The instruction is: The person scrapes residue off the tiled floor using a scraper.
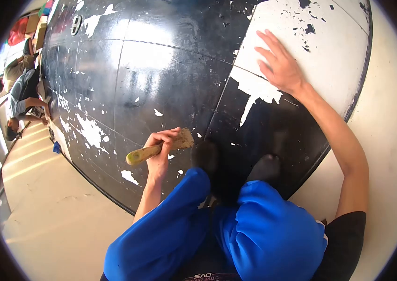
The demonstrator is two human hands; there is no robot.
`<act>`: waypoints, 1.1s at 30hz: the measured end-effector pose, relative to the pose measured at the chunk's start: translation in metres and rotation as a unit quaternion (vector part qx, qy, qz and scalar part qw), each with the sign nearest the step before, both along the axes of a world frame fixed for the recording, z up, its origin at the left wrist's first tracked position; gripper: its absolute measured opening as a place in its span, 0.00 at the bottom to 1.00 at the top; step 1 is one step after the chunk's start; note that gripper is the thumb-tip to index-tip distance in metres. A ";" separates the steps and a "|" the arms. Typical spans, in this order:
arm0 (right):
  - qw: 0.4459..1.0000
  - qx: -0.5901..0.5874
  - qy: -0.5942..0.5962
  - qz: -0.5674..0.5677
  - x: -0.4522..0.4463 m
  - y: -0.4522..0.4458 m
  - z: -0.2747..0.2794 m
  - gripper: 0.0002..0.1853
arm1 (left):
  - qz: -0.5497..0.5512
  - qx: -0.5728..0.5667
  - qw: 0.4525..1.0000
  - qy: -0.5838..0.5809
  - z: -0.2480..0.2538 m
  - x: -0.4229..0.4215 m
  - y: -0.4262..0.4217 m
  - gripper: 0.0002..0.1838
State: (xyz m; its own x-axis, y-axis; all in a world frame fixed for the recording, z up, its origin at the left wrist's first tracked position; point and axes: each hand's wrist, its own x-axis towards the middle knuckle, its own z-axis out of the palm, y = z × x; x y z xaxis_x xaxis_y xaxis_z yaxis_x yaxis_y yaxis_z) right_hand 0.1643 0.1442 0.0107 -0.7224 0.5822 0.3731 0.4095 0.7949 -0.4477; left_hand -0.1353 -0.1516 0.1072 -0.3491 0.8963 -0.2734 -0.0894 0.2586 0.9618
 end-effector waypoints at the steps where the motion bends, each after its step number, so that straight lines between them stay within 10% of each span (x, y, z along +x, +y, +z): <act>1: 1.000 -0.003 0.021 -0.020 -0.006 -0.004 0.006 0.19 | -0.014 -0.011 1.000 -0.002 -0.002 0.001 -0.001 0.02; 8: 0.906 -0.322 0.115 0.248 -0.095 -0.136 0.039 0.22 | -0.129 0.022 0.950 0.284 -0.001 0.031 0.037 0.17; 12: 0.865 -0.470 0.021 0.173 -0.103 -0.165 0.049 0.19 | -0.113 0.027 0.952 0.284 -0.001 0.040 0.048 0.12; 22: 0.925 -0.353 0.111 -0.083 -0.019 -0.111 0.050 0.06 | -0.211 0.117 0.952 0.190 0.019 0.085 0.087 0.12; 33: 0.922 -0.276 0.158 -0.222 -0.002 -0.125 0.021 0.17 | -0.202 0.053 0.957 0.202 0.014 0.108 0.088 0.15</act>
State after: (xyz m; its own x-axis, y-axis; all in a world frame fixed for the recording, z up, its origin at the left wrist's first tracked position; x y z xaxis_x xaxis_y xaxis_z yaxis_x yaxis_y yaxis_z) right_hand 0.1623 0.0189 0.0317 -0.2738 0.9582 0.0828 0.4199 0.1966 -0.8860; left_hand -0.0273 -0.0637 0.1216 -0.0270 0.9957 -0.0884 0.3825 0.0920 0.9193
